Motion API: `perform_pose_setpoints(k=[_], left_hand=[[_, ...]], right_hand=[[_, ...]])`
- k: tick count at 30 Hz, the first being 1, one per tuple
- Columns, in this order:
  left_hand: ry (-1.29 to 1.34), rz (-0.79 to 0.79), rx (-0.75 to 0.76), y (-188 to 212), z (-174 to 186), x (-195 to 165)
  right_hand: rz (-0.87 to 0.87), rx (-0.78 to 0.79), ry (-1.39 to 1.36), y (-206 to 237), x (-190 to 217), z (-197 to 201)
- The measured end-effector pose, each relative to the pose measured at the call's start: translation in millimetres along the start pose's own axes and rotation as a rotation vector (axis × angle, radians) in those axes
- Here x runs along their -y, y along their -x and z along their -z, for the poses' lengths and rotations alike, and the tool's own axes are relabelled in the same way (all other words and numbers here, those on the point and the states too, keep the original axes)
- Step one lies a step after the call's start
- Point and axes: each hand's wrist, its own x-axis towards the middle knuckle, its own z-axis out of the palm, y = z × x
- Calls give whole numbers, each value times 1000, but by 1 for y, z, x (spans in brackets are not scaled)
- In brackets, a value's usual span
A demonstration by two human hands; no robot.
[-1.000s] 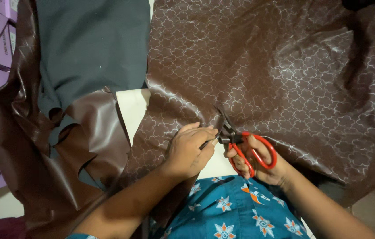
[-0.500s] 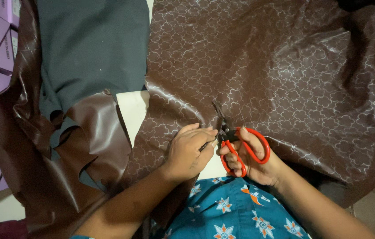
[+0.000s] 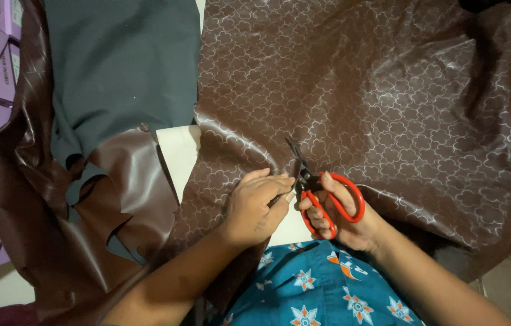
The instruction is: The person uses red-handled scissors to cut a large piece of brown patterned fabric on a white table. They repeatedly reposition and trim the material, separating sections while stacks of purple boxes are visible in the background.
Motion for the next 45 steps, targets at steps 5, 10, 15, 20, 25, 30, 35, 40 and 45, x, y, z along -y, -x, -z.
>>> perform_pose_setpoints(k=[5,10,15,20,25,30,35,40,45], left_hand=[[1,-6,18,-3,3,-1],[19,18,14,-3,4,-2],[28,14,8,-3,4,-2],[14,13,-2,-4,4,-1],[10,-2,22,-6,5,-2],[0,-36,69,-11,3,-2],[-15,-72,87,-15,7,-1],[-26,-77,224,-30,17,3],[-43,-53,344,-45,22,2]], right_hand=[[-26,-10,26,0,1,3],[26,-17,49,1,1,0],[38,-22,34,3,0,-4],[-3,-71,-9,5,-3,-12],[35,-59,-57,5,-9,-28],[70,-129,-41,5,-10,-41],[106,-104,12,9,-6,-45],[116,-131,39,10,-5,-46],[129,-137,-7,7,-10,-44]])
